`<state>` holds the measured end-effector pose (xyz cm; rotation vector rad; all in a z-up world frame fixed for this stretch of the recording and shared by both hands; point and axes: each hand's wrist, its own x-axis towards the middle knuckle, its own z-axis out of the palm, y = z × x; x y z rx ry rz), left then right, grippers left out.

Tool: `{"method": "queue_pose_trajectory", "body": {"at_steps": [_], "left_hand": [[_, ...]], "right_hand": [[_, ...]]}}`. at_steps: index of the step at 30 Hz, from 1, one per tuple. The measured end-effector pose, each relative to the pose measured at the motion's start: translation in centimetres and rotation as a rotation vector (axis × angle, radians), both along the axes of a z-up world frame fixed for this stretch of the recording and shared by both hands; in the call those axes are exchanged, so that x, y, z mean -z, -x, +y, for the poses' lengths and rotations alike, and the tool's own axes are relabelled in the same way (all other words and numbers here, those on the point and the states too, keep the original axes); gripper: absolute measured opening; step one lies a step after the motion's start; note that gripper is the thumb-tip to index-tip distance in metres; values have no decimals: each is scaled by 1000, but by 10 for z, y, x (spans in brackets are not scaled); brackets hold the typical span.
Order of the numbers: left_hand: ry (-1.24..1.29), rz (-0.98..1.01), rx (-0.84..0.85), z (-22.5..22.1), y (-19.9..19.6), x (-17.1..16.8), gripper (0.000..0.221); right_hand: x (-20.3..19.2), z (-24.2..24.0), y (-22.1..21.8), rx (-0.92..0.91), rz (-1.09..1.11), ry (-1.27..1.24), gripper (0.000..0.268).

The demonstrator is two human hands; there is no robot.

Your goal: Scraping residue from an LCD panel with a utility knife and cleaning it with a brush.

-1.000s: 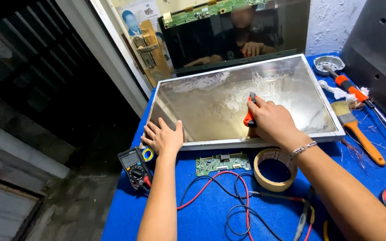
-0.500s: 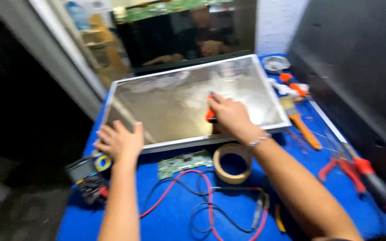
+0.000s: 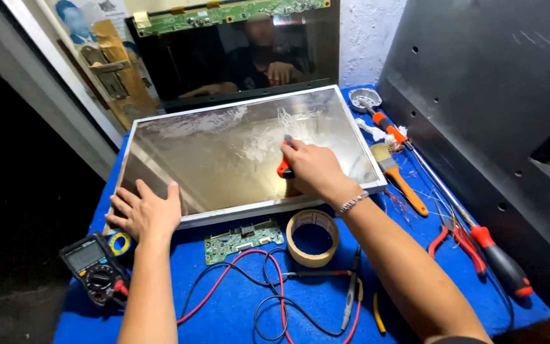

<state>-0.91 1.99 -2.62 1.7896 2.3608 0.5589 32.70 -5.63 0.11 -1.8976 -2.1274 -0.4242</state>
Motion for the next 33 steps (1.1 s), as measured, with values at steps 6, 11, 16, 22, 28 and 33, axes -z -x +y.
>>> {"method": "queue_pose_trajectory", "body": {"at_steps": [6,11,16,22,28,33], "left_hand": [[-7,16,11,2,1,0,89],[-19,59,-11,-1,-3,-4,86],[-3,65,-11,-2,-3,-4,85],[17,34,-11,-5,-5,-8,85],[26,52,-23,-2,-5,-8,85],[-10,35,2,-20,-11,-24,80]], "right_hand": [[-3,0,4,-42,-9,-39,71],[-16,-8,0,-22,-9,-31,67],[-2,3,-14,13,-19,-9,73],[-11,-4,-20,69,8,42,72],[-19,-3,-27,45,30,41,81],[-17,-5,-39,84,37,37,79]]}}
